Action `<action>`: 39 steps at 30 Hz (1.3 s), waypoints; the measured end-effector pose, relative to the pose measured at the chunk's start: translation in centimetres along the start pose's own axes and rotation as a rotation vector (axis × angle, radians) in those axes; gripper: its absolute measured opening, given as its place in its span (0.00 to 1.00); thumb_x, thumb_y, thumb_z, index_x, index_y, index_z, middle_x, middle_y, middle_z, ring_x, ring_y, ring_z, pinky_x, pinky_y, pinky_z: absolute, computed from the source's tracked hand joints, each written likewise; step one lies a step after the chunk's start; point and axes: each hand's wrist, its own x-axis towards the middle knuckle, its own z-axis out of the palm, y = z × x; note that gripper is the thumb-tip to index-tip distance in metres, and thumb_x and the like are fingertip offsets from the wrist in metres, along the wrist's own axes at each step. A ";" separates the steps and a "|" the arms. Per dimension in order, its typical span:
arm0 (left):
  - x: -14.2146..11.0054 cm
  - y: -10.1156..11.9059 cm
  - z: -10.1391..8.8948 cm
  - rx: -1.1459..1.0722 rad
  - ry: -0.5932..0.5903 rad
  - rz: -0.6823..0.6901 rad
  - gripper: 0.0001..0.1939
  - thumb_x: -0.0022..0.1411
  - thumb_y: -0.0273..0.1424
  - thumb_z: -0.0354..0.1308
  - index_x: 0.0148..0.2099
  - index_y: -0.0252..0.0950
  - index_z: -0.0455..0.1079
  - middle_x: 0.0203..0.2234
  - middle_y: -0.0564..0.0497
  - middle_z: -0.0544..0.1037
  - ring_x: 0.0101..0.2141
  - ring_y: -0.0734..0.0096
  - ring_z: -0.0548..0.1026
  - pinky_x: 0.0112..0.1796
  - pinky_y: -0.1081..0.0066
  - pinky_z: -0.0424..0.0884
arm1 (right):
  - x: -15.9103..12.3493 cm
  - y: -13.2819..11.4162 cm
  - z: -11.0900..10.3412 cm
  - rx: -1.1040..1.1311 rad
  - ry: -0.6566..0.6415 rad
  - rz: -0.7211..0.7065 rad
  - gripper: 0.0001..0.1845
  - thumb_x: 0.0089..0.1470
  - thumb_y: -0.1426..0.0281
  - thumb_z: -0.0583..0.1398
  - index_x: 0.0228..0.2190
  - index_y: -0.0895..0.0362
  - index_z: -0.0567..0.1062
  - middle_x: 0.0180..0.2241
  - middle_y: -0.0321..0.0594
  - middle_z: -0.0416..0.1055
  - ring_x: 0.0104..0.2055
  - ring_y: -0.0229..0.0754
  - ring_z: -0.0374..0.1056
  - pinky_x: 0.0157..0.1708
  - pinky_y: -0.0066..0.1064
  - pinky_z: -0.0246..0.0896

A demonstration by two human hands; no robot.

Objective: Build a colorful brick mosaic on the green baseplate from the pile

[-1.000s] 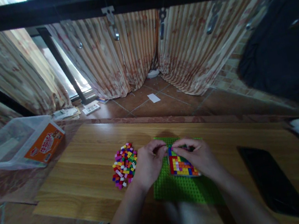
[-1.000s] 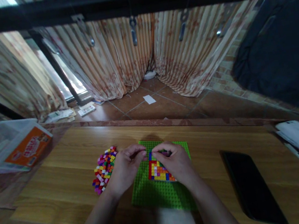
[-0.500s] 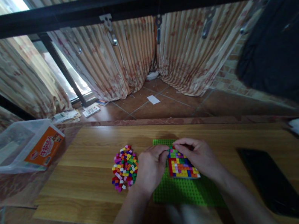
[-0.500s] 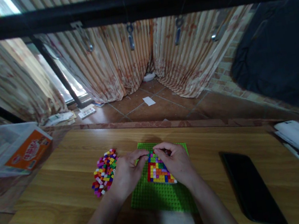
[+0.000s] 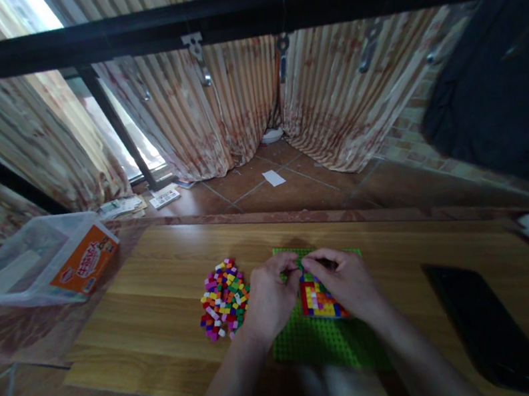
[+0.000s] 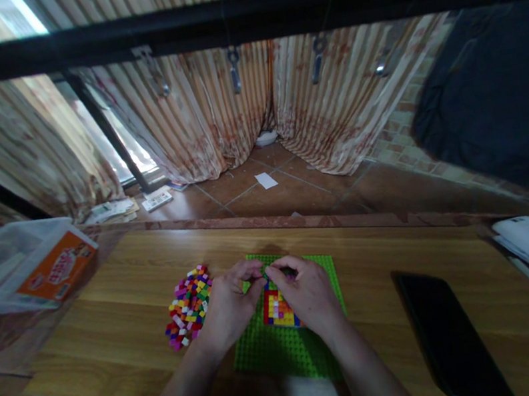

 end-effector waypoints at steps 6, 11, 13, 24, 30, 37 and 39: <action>-0.1 0.1 0.0 -0.016 0.002 -0.016 0.20 0.58 0.21 0.57 0.53 0.38 0.68 0.32 0.53 0.81 0.35 0.71 0.80 0.40 0.71 0.75 | 0.0 0.0 0.5 -0.100 0.039 0.031 0.15 0.51 0.55 0.61 0.30 0.52 0.82 0.30 0.40 0.80 0.31 0.46 0.74 0.33 0.36 0.64; -0.3 0.1 0.2 0.001 0.000 -0.006 0.23 0.60 0.21 0.55 0.57 0.38 0.65 0.34 0.53 0.81 0.36 0.71 0.80 0.42 0.70 0.75 | 0.1 0.3 0.7 -0.067 0.020 0.066 0.16 0.50 0.54 0.61 0.29 0.52 0.82 0.29 0.39 0.80 0.30 0.47 0.74 0.32 0.36 0.64; -0.4 0.0 0.3 0.024 0.002 -0.009 0.24 0.60 0.21 0.55 0.58 0.38 0.64 0.35 0.52 0.81 0.37 0.70 0.80 0.42 0.69 0.75 | 0.1 0.4 0.7 -0.059 0.010 0.065 0.15 0.51 0.55 0.61 0.29 0.52 0.82 0.28 0.39 0.80 0.29 0.46 0.73 0.31 0.36 0.63; -0.7 0.4 0.4 0.035 -0.005 -0.023 0.23 0.60 0.22 0.53 0.57 0.39 0.65 0.36 0.52 0.82 0.37 0.68 0.80 0.43 0.68 0.76 | 0.1 0.5 0.8 -0.042 0.005 0.077 0.16 0.50 0.54 0.61 0.29 0.52 0.82 0.31 0.39 0.80 0.33 0.47 0.74 0.35 0.36 0.63; -0.9 0.2 0.2 0.075 -0.030 0.002 0.22 0.62 0.24 0.52 0.58 0.38 0.65 0.37 0.50 0.82 0.39 0.66 0.80 0.44 0.66 0.76 | 0.0 0.8 0.6 -0.025 -0.006 0.066 0.17 0.50 0.53 0.61 0.31 0.52 0.82 0.32 0.39 0.80 0.35 0.47 0.75 0.37 0.36 0.64; -0.5 -0.4 -1.3 0.075 0.021 -0.006 0.19 0.62 0.24 0.51 0.55 0.38 0.67 0.36 0.50 0.82 0.37 0.68 0.80 0.42 0.69 0.75 | 0.1 1.3 0.4 -0.036 -0.023 0.094 0.20 0.49 0.51 0.62 0.32 0.53 0.82 0.33 0.41 0.81 0.34 0.48 0.75 0.36 0.36 0.66; -0.5 -0.6 -1.7 0.084 0.032 -0.006 0.18 0.62 0.24 0.51 0.54 0.38 0.69 0.36 0.50 0.82 0.37 0.68 0.80 0.42 0.71 0.75 | 0.1 1.4 0.4 -0.045 -0.031 0.087 0.20 0.50 0.51 0.62 0.33 0.53 0.82 0.34 0.40 0.81 0.35 0.47 0.75 0.37 0.36 0.66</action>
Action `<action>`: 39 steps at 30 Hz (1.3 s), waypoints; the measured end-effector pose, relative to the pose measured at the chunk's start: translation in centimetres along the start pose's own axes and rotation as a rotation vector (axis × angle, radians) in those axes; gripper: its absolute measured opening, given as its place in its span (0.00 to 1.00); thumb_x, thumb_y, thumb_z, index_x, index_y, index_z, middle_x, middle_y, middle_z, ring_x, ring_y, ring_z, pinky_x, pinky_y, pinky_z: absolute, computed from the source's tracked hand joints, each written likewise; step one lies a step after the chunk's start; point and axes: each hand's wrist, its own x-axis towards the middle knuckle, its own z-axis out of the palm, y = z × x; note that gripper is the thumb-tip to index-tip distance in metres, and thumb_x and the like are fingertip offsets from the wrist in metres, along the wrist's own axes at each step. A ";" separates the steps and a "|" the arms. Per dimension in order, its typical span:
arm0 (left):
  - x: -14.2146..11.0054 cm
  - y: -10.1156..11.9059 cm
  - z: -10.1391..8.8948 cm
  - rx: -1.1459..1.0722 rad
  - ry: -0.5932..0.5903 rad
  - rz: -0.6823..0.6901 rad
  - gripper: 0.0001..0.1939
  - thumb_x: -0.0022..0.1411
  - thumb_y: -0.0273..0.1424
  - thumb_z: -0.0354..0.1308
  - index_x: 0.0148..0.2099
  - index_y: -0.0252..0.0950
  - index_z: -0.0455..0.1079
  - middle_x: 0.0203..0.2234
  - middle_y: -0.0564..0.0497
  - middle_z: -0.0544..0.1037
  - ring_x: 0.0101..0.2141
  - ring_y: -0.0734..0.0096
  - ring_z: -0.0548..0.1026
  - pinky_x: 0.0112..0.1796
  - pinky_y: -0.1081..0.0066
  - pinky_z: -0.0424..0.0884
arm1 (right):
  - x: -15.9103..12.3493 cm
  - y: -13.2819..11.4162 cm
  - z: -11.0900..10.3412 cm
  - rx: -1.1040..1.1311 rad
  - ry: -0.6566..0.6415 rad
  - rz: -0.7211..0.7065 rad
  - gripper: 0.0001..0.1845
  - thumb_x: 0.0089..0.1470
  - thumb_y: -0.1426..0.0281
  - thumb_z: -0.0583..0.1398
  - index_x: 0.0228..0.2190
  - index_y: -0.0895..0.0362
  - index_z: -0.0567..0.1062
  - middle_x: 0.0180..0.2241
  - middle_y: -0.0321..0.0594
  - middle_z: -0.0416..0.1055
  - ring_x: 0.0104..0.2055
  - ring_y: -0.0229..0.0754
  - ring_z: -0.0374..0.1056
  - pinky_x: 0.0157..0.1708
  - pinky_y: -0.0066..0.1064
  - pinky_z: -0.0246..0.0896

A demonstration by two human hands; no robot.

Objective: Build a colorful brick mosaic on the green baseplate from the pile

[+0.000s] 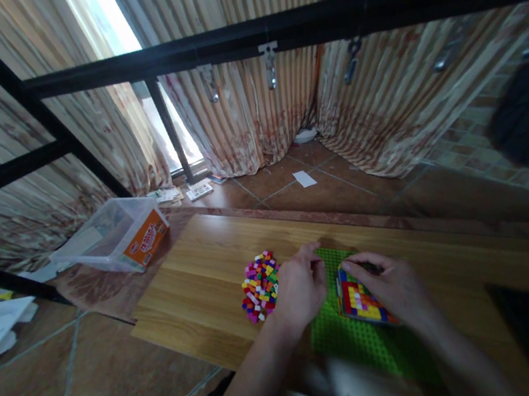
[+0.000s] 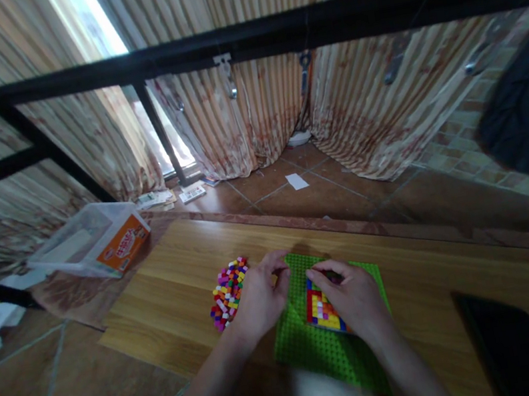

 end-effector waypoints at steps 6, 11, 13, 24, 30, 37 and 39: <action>0.4 -1.3 -2.1 0.135 0.003 -0.060 0.16 0.61 0.24 0.53 0.50 0.38 0.72 0.37 0.49 0.82 0.37 0.68 0.80 0.42 0.71 0.74 | -0.1 -0.3 -0.2 -0.051 -0.003 0.029 0.23 0.50 0.48 0.60 0.34 0.53 0.82 0.32 0.40 0.81 0.33 0.47 0.75 0.34 0.35 0.66; 1.5 -4.0 -6.4 0.397 0.084 -0.311 0.16 0.61 0.23 0.52 0.49 0.36 0.74 0.43 0.45 0.80 0.44 0.63 0.78 0.47 0.67 0.71 | -0.2 -0.6 -0.4 -0.061 0.009 0.018 0.25 0.54 0.49 0.57 0.33 0.55 0.82 0.29 0.40 0.80 0.30 0.46 0.74 0.31 0.33 0.65; 1.9 -5.0 -7.7 0.490 0.069 -0.372 0.18 0.60 0.21 0.51 0.50 0.35 0.75 0.45 0.43 0.80 0.46 0.61 0.77 0.49 0.65 0.70 | -0.1 -0.5 -0.4 -0.075 0.006 0.020 0.25 0.54 0.49 0.56 0.33 0.55 0.82 0.29 0.40 0.80 0.30 0.46 0.74 0.30 0.33 0.65; 3.0 -6.3 -6.6 0.627 -0.141 -0.180 0.17 0.59 0.22 0.50 0.42 0.37 0.78 0.40 0.45 0.79 0.45 0.63 0.75 0.50 0.67 0.68 | 0.2 -0.5 -0.9 -0.029 -0.015 0.067 0.24 0.52 0.49 0.57 0.33 0.55 0.82 0.27 0.39 0.79 0.30 0.46 0.74 0.29 0.33 0.64; 3.1 -6.1 -6.7 0.632 -0.143 -0.196 0.14 0.58 0.21 0.51 0.39 0.34 0.78 0.39 0.43 0.79 0.42 0.64 0.75 0.48 0.69 0.69 | 0.4 -0.1 -0.7 -0.010 -0.033 0.030 0.21 0.53 0.51 0.57 0.32 0.54 0.81 0.29 0.38 0.80 0.31 0.45 0.74 0.33 0.33 0.64; 2.9 -5.9 -6.7 0.613 -0.113 -0.220 0.13 0.58 0.20 0.51 0.36 0.34 0.77 0.36 0.44 0.78 0.40 0.65 0.75 0.45 0.70 0.68 | 0.4 0.0 -0.8 -0.025 -0.062 -0.010 0.22 0.56 0.51 0.55 0.32 0.53 0.81 0.28 0.38 0.79 0.32 0.46 0.74 0.33 0.34 0.65; 2.9 -6.0 -6.7 0.607 -0.110 -0.223 0.12 0.58 0.20 0.51 0.35 0.35 0.76 0.36 0.44 0.78 0.40 0.65 0.75 0.45 0.69 0.68 | 0.4 -0.2 -0.9 -0.020 -0.056 -0.022 0.22 0.56 0.51 0.55 0.31 0.52 0.80 0.28 0.38 0.79 0.31 0.47 0.74 0.32 0.34 0.65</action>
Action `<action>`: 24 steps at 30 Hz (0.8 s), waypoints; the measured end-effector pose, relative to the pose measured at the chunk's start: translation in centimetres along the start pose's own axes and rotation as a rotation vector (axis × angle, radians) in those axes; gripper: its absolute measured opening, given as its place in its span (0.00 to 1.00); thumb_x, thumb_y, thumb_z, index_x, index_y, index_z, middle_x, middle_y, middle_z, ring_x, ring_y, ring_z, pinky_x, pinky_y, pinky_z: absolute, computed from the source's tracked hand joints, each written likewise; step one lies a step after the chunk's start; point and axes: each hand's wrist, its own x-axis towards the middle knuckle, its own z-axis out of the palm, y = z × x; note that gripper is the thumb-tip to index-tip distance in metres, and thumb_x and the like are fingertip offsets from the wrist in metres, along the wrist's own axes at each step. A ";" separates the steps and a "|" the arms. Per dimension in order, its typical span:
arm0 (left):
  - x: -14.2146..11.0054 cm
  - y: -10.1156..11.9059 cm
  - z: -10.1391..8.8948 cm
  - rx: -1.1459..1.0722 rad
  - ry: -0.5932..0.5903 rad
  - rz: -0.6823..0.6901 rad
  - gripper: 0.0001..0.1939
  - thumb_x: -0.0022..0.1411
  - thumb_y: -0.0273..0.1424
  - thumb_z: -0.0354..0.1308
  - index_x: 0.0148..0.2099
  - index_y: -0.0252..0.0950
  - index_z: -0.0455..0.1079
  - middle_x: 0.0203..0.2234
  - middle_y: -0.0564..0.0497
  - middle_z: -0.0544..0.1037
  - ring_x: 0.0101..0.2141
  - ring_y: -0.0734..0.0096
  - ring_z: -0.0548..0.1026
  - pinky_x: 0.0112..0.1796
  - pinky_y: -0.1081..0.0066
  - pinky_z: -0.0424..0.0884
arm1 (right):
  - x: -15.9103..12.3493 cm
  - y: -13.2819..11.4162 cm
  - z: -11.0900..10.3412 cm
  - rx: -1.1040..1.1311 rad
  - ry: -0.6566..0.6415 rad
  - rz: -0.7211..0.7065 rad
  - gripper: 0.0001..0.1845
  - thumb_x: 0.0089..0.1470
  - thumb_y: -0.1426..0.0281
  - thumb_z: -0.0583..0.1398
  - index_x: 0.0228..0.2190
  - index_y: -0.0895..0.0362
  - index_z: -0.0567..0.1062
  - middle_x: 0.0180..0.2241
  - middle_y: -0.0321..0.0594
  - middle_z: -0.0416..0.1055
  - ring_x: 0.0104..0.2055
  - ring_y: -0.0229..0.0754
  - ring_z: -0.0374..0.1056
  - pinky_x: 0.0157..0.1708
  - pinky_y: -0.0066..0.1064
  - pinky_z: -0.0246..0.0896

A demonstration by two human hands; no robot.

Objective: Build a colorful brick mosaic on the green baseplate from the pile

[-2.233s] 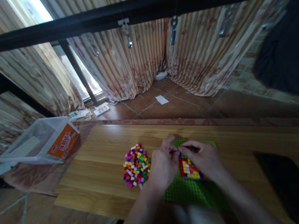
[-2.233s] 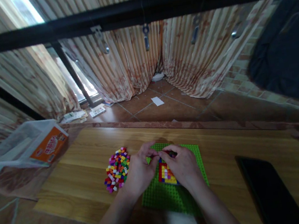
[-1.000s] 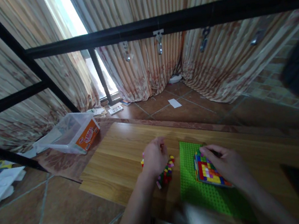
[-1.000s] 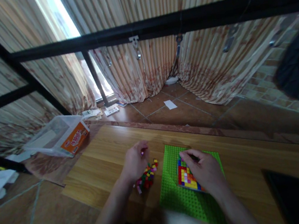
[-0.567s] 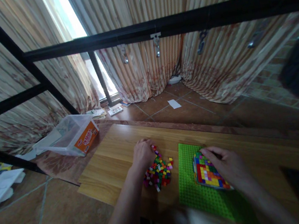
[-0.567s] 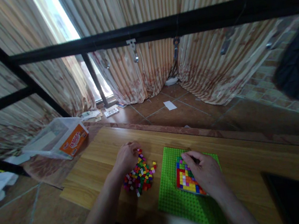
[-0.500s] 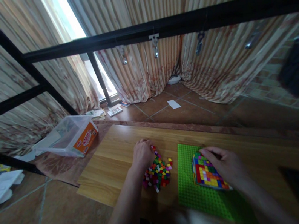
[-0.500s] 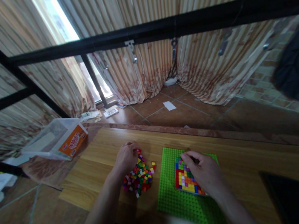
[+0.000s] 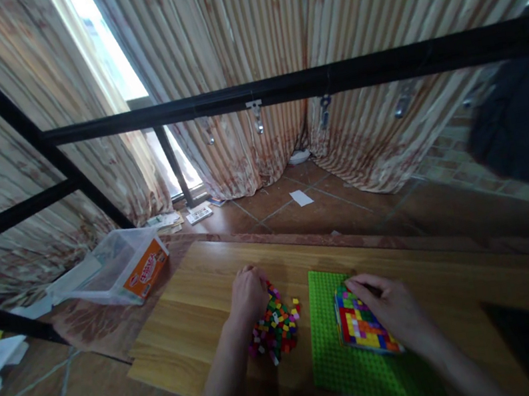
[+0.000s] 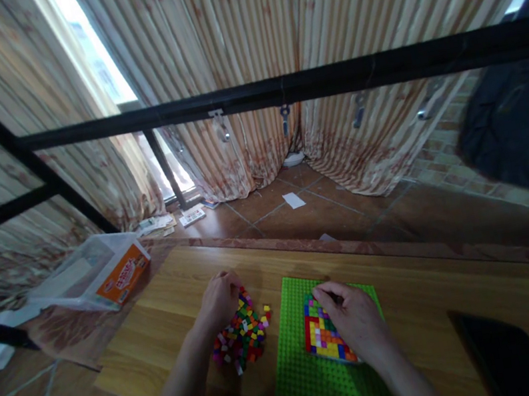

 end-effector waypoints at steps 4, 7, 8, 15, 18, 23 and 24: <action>0.0 0.1 -0.1 0.017 -0.003 -0.018 0.12 0.58 0.20 0.51 0.34 0.35 0.75 0.35 0.45 0.78 0.40 0.64 0.75 0.44 0.69 0.67 | 0.0 -0.4 0.0 -0.007 0.015 -0.023 0.21 0.56 0.52 0.55 0.29 0.52 0.80 0.27 0.38 0.79 0.31 0.47 0.74 0.33 0.34 0.64; -0.2 0.4 -0.5 0.057 -0.017 -0.020 0.12 0.59 0.21 0.50 0.35 0.36 0.75 0.34 0.45 0.79 0.40 0.63 0.75 0.42 0.69 0.67 | -0.1 -0.6 0.1 -0.026 0.013 -0.044 0.21 0.57 0.53 0.54 0.30 0.52 0.80 0.28 0.37 0.79 0.32 0.46 0.74 0.34 0.34 0.64; -0.3 0.5 -0.7 0.070 -0.019 -0.020 0.13 0.60 0.21 0.50 0.35 0.37 0.75 0.34 0.45 0.79 0.40 0.62 0.75 0.42 0.68 0.66 | -0.1 -0.6 0.1 -0.028 0.013 -0.051 0.21 0.57 0.53 0.54 0.30 0.52 0.80 0.28 0.37 0.79 0.33 0.46 0.74 0.34 0.34 0.64; -0.5 1.3 -1.2 0.136 -0.029 -0.016 0.12 0.61 0.23 0.49 0.36 0.38 0.74 0.35 0.46 0.79 0.40 0.62 0.76 0.40 0.68 0.65 | -0.1 -0.6 0.2 -0.011 0.001 -0.055 0.20 0.58 0.54 0.53 0.30 0.52 0.80 0.30 0.39 0.79 0.34 0.47 0.74 0.35 0.35 0.64; -0.4 1.2 -1.1 0.148 -0.042 -0.022 0.12 0.61 0.23 0.49 0.37 0.37 0.74 0.35 0.45 0.79 0.40 0.62 0.77 0.40 0.68 0.66 | -0.1 -0.5 0.1 -0.018 0.004 -0.064 0.20 0.58 0.55 0.54 0.31 0.52 0.81 0.30 0.39 0.80 0.34 0.47 0.74 0.35 0.35 0.64; 0.0 0.8 -0.8 -0.078 0.063 0.026 0.12 0.60 0.21 0.50 0.39 0.36 0.74 0.38 0.45 0.78 0.39 0.65 0.76 0.43 0.67 0.69 | 0.1 -0.5 0.1 0.040 0.042 -0.037 0.19 0.58 0.55 0.55 0.33 0.52 0.81 0.32 0.38 0.80 0.35 0.46 0.75 0.36 0.35 0.65; 0.0 0.8 -0.7 -0.188 0.102 0.053 0.11 0.60 0.22 0.50 0.39 0.36 0.73 0.38 0.46 0.78 0.39 0.67 0.76 0.43 0.68 0.69 | 0.1 -0.6 0.2 0.077 0.073 -0.041 0.18 0.57 0.55 0.56 0.33 0.53 0.81 0.33 0.39 0.80 0.36 0.46 0.75 0.38 0.35 0.65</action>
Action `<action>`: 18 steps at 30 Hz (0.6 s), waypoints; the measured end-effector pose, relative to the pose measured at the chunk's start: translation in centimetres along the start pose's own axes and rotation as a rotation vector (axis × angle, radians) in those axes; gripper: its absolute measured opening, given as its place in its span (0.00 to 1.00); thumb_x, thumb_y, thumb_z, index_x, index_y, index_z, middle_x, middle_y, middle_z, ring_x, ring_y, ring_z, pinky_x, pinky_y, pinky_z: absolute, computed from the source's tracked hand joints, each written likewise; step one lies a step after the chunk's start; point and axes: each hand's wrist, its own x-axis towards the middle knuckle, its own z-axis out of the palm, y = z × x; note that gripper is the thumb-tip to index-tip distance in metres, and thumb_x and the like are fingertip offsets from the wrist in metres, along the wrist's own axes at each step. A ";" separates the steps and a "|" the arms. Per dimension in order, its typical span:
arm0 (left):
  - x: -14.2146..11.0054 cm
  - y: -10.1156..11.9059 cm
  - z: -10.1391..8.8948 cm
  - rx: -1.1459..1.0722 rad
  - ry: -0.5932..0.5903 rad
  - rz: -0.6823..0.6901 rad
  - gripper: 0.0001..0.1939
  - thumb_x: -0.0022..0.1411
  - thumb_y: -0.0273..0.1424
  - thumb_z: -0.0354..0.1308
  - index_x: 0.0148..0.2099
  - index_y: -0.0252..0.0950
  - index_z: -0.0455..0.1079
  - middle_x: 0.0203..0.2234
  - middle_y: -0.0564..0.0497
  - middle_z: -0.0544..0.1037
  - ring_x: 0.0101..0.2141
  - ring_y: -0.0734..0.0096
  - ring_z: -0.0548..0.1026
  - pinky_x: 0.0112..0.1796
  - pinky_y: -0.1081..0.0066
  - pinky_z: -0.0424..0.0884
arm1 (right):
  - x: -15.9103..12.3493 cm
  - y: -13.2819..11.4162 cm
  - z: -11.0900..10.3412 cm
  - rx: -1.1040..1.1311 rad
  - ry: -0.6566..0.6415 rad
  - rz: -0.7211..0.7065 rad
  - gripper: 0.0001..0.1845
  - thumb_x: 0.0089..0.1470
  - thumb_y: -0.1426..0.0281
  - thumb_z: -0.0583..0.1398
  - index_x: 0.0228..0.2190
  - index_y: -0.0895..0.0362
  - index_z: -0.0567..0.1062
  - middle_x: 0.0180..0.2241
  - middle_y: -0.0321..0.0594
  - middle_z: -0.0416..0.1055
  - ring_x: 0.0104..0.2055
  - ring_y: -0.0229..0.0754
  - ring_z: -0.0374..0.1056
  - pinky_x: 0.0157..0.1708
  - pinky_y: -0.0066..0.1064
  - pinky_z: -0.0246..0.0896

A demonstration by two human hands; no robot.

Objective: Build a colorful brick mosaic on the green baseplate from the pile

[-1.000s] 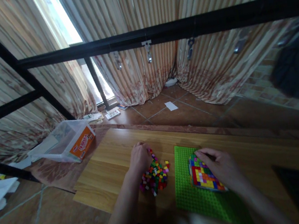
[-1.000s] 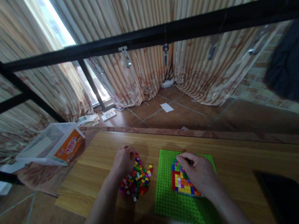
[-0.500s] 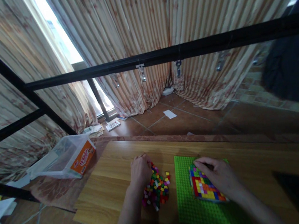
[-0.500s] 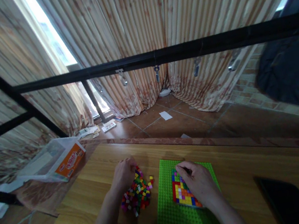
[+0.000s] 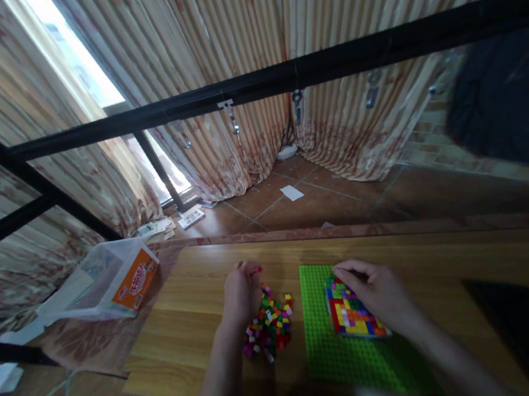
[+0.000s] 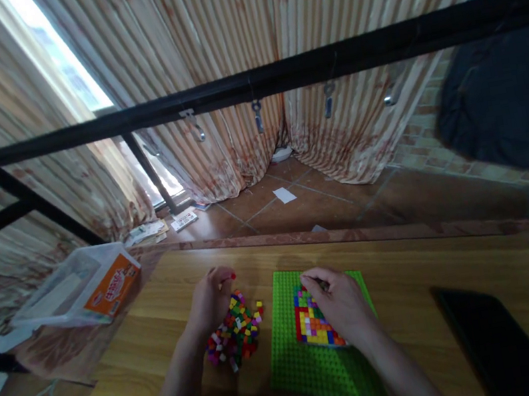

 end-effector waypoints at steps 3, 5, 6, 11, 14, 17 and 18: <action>-0.3 0.9 0.7 -0.355 0.069 0.077 0.08 0.61 0.25 0.53 0.38 0.36 0.73 0.36 0.48 0.78 0.39 0.70 0.76 0.43 0.70 0.71 | -0.2 -0.8 0.1 0.112 0.123 -0.101 0.16 0.58 0.57 0.58 0.35 0.53 0.80 0.38 0.40 0.80 0.42 0.46 0.74 0.44 0.36 0.66; -0.7 2.0 1.2 -0.537 0.050 0.109 0.07 0.62 0.28 0.54 0.37 0.35 0.74 0.36 0.48 0.78 0.38 0.70 0.76 0.43 0.70 0.72 | -0.4 -1.7 0.3 0.134 0.148 -0.206 0.14 0.58 0.59 0.58 0.36 0.53 0.80 0.39 0.40 0.79 0.44 0.45 0.74 0.46 0.36 0.65; -1.0 2.7 1.4 -0.604 0.029 0.115 0.07 0.62 0.30 0.55 0.38 0.35 0.74 0.36 0.48 0.78 0.38 0.69 0.76 0.43 0.69 0.72 | -0.5 -2.2 0.3 0.126 0.136 -0.247 0.13 0.59 0.61 0.58 0.36 0.52 0.80 0.39 0.40 0.79 0.44 0.44 0.73 0.46 0.36 0.65; -2.5 5.5 2.1 -0.762 -0.069 0.176 0.08 0.63 0.31 0.57 0.44 0.37 0.73 0.38 0.50 0.78 0.40 0.70 0.76 0.45 0.69 0.73 | -0.9 -3.6 0.8 0.024 0.045 -0.387 0.10 0.60 0.67 0.58 0.41 0.52 0.78 0.39 0.40 0.78 0.45 0.44 0.70 0.47 0.37 0.64; -3.0 6.4 2.3 -0.797 -0.073 0.230 0.10 0.63 0.29 0.56 0.47 0.39 0.71 0.40 0.50 0.78 0.42 0.71 0.76 0.48 0.68 0.72 | -1.0 -3.6 1.0 -0.021 0.027 -0.407 0.10 0.60 0.68 0.57 0.41 0.51 0.77 0.39 0.39 0.77 0.44 0.44 0.70 0.46 0.37 0.64; -3.3 6.9 2.6 -0.783 -0.040 0.247 0.13 0.64 0.29 0.56 0.51 0.40 0.71 0.40 0.50 0.77 0.43 0.71 0.76 0.50 0.68 0.71 | -1.0 -3.6 1.0 -0.022 0.026 -0.398 0.10 0.61 0.69 0.57 0.40 0.50 0.78 0.37 0.38 0.77 0.43 0.43 0.71 0.44 0.36 0.65; -3.3 7.1 2.8 -0.775 -0.029 0.247 0.14 0.64 0.29 0.56 0.51 0.40 0.71 0.40 0.50 0.77 0.43 0.71 0.76 0.50 0.68 0.72 | -1.1 -3.6 0.9 -0.021 0.030 -0.389 0.10 0.61 0.69 0.57 0.39 0.50 0.78 0.37 0.37 0.77 0.42 0.43 0.71 0.44 0.36 0.65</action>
